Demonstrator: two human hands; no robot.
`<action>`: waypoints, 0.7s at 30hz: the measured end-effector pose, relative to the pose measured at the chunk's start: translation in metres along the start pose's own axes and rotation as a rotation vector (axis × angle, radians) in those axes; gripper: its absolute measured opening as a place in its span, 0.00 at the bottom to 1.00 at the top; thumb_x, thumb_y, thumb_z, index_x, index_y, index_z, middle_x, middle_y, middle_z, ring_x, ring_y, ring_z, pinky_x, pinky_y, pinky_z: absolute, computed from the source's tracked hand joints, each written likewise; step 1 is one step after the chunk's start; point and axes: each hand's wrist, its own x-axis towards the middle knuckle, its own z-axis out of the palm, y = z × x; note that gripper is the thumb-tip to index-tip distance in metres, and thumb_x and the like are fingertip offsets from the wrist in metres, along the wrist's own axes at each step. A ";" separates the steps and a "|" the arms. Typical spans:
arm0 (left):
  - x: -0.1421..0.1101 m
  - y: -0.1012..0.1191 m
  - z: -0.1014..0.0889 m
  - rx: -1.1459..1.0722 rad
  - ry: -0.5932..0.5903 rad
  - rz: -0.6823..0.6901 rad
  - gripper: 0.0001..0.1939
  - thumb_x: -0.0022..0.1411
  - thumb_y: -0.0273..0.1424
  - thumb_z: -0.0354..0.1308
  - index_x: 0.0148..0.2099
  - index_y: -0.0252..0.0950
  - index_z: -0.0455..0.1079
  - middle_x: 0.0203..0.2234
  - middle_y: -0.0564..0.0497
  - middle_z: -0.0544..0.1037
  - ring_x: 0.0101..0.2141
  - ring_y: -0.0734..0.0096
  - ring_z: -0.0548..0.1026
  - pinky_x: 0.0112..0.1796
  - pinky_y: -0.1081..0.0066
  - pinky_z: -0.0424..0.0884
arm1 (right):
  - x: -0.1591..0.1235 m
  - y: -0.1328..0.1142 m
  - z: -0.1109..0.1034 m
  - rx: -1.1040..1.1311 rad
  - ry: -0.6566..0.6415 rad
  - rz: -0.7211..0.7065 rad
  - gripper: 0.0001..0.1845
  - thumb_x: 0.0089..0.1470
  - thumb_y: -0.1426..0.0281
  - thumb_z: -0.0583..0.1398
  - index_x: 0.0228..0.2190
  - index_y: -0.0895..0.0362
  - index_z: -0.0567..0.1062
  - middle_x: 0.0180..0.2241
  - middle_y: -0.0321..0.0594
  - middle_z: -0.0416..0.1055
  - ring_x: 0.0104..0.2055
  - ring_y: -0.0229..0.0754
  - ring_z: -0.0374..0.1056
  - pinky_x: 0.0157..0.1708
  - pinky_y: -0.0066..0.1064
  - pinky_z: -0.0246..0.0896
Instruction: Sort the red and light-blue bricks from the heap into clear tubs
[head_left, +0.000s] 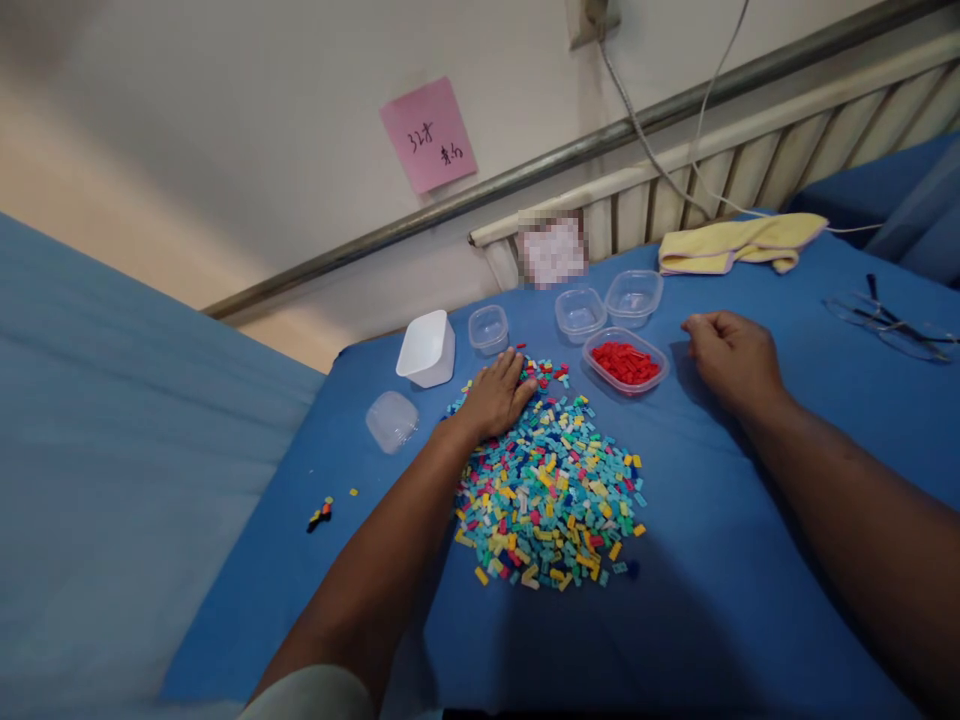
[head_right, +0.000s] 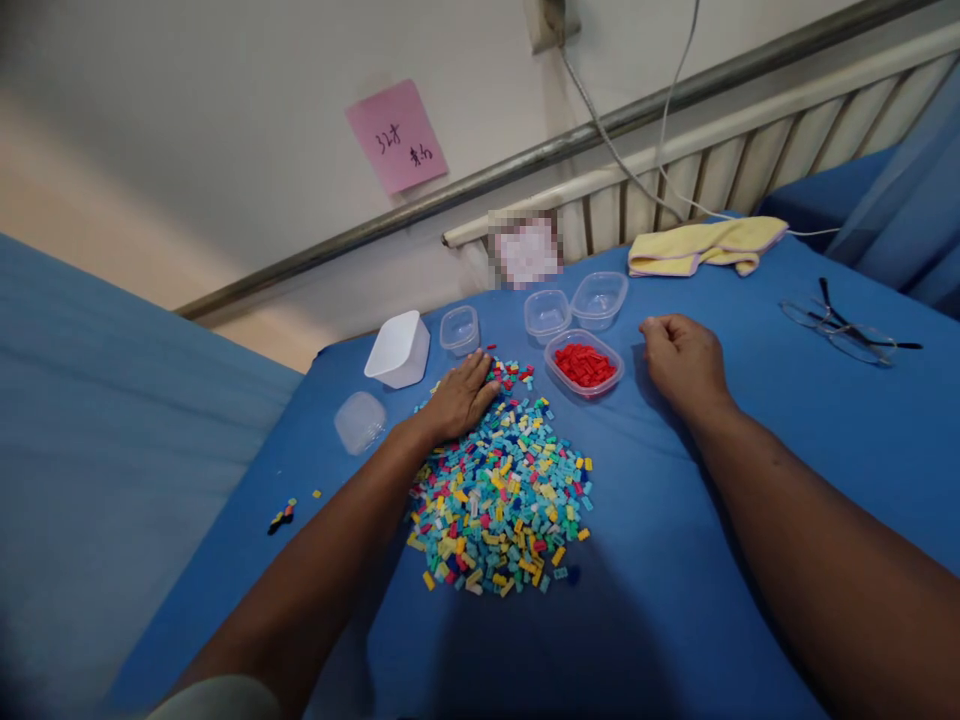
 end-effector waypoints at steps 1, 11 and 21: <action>-0.001 -0.006 0.001 -0.001 -0.006 -0.007 0.44 0.82 0.54 0.36 0.85 0.29 0.43 0.83 0.37 0.41 0.82 0.49 0.40 0.78 0.45 0.42 | 0.000 0.000 0.000 0.004 -0.003 0.005 0.18 0.65 0.58 0.60 0.28 0.53 0.79 0.25 0.40 0.75 0.30 0.46 0.69 0.34 0.39 0.61; -0.017 -0.054 0.001 -0.219 0.275 -0.052 0.36 0.82 0.44 0.42 0.82 0.33 0.55 0.80 0.40 0.58 0.79 0.53 0.57 0.78 0.48 0.53 | -0.004 -0.008 -0.004 -0.001 -0.029 0.029 0.19 0.65 0.56 0.59 0.35 0.56 0.83 0.27 0.39 0.77 0.32 0.45 0.71 0.37 0.37 0.61; -0.024 -0.061 -0.002 -0.216 0.539 -0.216 0.18 0.74 0.32 0.55 0.56 0.36 0.84 0.53 0.41 0.85 0.56 0.54 0.82 0.63 0.56 0.76 | -0.005 -0.010 -0.005 -0.048 -0.024 0.072 0.17 0.62 0.57 0.62 0.29 0.56 0.81 0.25 0.37 0.75 0.29 0.42 0.67 0.36 0.37 0.59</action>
